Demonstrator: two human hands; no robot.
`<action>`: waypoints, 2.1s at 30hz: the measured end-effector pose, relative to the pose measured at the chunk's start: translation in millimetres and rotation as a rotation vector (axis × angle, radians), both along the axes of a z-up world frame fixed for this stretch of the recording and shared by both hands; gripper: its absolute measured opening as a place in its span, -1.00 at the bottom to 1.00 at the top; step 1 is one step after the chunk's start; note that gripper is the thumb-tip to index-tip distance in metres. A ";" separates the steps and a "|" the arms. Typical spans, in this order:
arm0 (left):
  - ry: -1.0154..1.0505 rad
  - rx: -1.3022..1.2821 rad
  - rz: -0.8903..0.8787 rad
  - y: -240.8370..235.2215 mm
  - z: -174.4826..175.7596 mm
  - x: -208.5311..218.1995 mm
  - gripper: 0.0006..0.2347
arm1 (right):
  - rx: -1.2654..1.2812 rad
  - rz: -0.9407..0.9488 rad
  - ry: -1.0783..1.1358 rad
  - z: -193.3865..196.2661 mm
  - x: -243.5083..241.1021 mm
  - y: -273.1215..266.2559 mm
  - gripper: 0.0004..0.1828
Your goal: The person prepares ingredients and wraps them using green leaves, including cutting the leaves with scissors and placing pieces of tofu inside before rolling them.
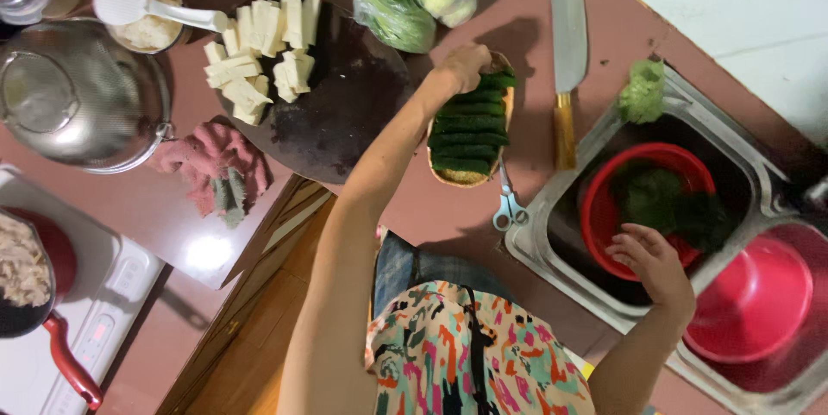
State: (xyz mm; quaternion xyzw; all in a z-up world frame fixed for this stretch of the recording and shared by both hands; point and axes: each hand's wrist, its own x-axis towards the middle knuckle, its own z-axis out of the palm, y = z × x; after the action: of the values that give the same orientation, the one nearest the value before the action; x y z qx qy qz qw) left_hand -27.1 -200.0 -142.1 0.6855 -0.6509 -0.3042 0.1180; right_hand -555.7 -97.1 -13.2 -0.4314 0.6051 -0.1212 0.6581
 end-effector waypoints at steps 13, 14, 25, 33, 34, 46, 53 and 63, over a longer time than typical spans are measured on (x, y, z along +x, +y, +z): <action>-0.142 0.042 0.053 26.2 43.8 -12.2 -0.68 | -0.109 -0.172 0.530 -70.9 -127.8 -25.8 -0.63; -0.159 -0.005 0.065 27.4 46.0 -13.7 -0.72 | -0.096 -0.208 0.571 -78.5 -122.7 -34.6 -0.65; -0.198 -0.417 0.312 102.1 110.0 -41.3 -0.84 | -0.470 0.029 0.919 -133.6 -73.9 -81.3 -0.55; 0.032 -0.370 0.302 137.6 147.5 -75.9 -0.93 | -0.177 0.004 0.457 -39.1 -111.9 -92.5 -0.87; 0.033 -0.373 0.296 138.2 152.3 -83.3 -0.93 | -0.179 -0.043 0.286 -26.0 -119.6 -92.1 -0.88; 0.717 -0.011 0.043 82.4 86.0 -325.7 -0.55 | -0.300 -0.016 -0.035 53.6 -142.1 -77.9 -0.87; 0.542 -0.221 -0.015 48.7 28.0 -460.0 -0.63 | -0.302 0.119 -0.161 30.8 -138.5 -74.7 -0.84; 0.207 0.265 -0.004 41.6 9.3 -412.8 -0.76 | -0.295 0.081 -0.215 74.9 -193.2 -74.1 -0.85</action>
State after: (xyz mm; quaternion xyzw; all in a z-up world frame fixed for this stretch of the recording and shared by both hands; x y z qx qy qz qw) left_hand -439.9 -158.4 -132.7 0.6589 -0.5908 -0.4564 0.0923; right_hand -749.0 -171.2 61.7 -0.5317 0.4892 -0.2274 0.6529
